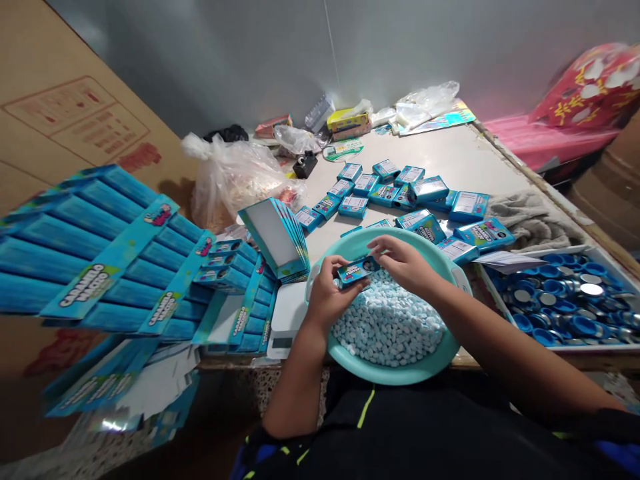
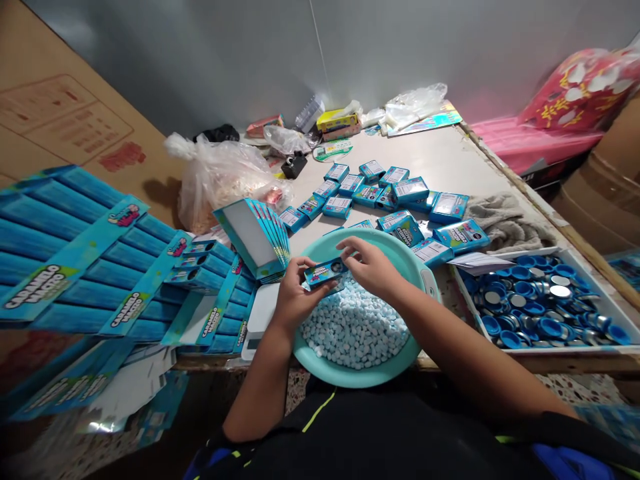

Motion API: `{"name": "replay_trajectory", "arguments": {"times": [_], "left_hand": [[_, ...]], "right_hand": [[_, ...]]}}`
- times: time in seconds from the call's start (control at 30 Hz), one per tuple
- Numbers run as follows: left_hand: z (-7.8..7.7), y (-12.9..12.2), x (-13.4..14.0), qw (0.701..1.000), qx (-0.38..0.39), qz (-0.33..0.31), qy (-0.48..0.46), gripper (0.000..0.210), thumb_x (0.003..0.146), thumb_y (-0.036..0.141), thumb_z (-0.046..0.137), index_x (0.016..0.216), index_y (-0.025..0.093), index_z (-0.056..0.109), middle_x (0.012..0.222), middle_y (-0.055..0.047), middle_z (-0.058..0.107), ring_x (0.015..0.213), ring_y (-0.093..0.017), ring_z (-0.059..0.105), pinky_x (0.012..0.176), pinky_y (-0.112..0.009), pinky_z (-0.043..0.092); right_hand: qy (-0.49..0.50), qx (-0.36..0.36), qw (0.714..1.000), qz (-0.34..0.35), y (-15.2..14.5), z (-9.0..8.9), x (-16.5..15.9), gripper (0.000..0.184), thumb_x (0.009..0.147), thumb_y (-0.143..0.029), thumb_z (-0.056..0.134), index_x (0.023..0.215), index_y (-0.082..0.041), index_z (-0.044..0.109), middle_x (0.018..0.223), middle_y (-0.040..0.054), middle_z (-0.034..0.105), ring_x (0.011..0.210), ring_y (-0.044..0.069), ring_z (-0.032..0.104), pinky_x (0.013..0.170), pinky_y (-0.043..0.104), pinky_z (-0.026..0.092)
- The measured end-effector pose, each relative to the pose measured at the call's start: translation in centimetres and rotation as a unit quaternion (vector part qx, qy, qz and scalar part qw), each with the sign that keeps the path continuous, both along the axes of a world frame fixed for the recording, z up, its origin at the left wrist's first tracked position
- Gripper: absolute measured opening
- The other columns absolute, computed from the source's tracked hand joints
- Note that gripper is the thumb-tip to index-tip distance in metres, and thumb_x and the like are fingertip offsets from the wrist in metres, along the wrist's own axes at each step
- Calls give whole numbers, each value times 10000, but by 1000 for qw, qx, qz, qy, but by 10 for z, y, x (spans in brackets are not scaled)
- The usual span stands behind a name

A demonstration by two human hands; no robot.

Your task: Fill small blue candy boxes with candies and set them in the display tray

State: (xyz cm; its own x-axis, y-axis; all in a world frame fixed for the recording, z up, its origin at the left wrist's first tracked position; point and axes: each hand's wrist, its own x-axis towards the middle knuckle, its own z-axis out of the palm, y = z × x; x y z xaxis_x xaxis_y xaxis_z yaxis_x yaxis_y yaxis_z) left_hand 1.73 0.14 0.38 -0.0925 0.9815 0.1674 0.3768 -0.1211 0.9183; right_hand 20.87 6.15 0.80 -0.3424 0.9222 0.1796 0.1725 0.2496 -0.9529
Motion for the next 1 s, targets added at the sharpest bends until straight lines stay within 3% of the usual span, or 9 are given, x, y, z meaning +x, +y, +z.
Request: {"name": "replay_trajectory", "arguments": {"times": [0.17, 0.23, 0.33, 0.43, 0.6, 0.7, 0.77, 0.83, 1.0], "left_hand": [[8, 2, 6, 992, 60, 93, -54, 713, 719, 449, 880, 1266, 229, 479, 1019, -44, 669, 840, -188, 702, 710, -301, 582], [13, -2, -3, 975, 133, 177, -24, 584, 745, 453, 858, 1154, 219, 513, 1002, -34, 648, 825, -166, 671, 748, -308, 569], [19, -17, -31, 922, 216, 312, 80, 467, 737, 470, 854, 916, 219, 503, 907, -2, 595, 804, -151, 610, 771, -299, 526], [17, -36, -64, 891, 193, 379, 159, 487, 724, 497, 846, 810, 230, 448, 813, 28, 545, 743, -142, 553, 723, -278, 476], [-3, -55, -89, 900, 17, 355, 253, 489, 755, 472, 815, 704, 237, 389, 675, 51, 486, 694, -158, 525, 703, -279, 433], [-8, -67, -93, 920, -17, 295, 258, 416, 768, 457, 820, 744, 236, 469, 878, -29, 651, 912, -220, 638, 804, -328, 500], [-4, -79, -98, 921, 57, 277, 268, 335, 800, 431, 804, 821, 231, 536, 1191, -109, 672, 1171, -260, 630, 958, -391, 515], [2, -94, -107, 895, 159, 294, 295, 264, 839, 381, 763, 863, 221, 554, 1288, -137, 647, 1211, -265, 637, 1025, -427, 511], [13, -132, -140, 787, 297, 463, 280, 314, 865, 397, 651, 993, 219, 426, 989, -95, 670, 862, -230, 708, 781, -415, 592]], "right_hand": [[22, 40, 999, 11, -3, 2, 2, 280, 999, -419, 501, 1132, -212, 634, 1090, 95, 696, 951, 239, 672, 824, 399, 545], [-7, 41, 999, 17, -4, 3, 3, 321, 1005, -404, 506, 1251, -219, 599, 1125, 104, 702, 951, 240, 683, 800, 383, 553], [-77, 28, 997, 11, -5, 3, 5, 539, 986, -374, 535, 1489, -216, 425, 1127, 114, 716, 857, 233, 693, 696, 347, 539], [-176, 7, 984, 34, -5, 0, 6, 677, 984, -394, 518, 1591, -191, 295, 1077, 118, 745, 728, 229, 678, 628, 343, 499], [-417, 35, 901, 117, -13, -15, 10, 624, 934, -442, 592, 1526, -263, 506, 1269, 172, 697, 830, 312, 713, 704, 403, 514], [-486, 57, 857, 161, -18, -22, 12, 474, 917, -444, 627, 1361, -288, 683, 1221, 181, 691, 876, 359, 713, 735, 448, 525], [-493, 67, 843, 204, -18, -24, 12, 392, 909, -447, 649, 1242, -267, 750, 1136, 176, 689, 909, 368, 703, 746, 448, 527], [-494, 77, 832, 243, -17, -24, 12, 332, 902, -417, 666, 1170, -253, 773, 1090, 156, 679, 909, 344, 699, 751, 426, 524], [-475, 85, 831, 277, -12, -31, 13, 234, 860, -326, 692, 1056, -236, 781, 1037, 108, 711, 876, 289, 697, 739, 374, 505]]}}
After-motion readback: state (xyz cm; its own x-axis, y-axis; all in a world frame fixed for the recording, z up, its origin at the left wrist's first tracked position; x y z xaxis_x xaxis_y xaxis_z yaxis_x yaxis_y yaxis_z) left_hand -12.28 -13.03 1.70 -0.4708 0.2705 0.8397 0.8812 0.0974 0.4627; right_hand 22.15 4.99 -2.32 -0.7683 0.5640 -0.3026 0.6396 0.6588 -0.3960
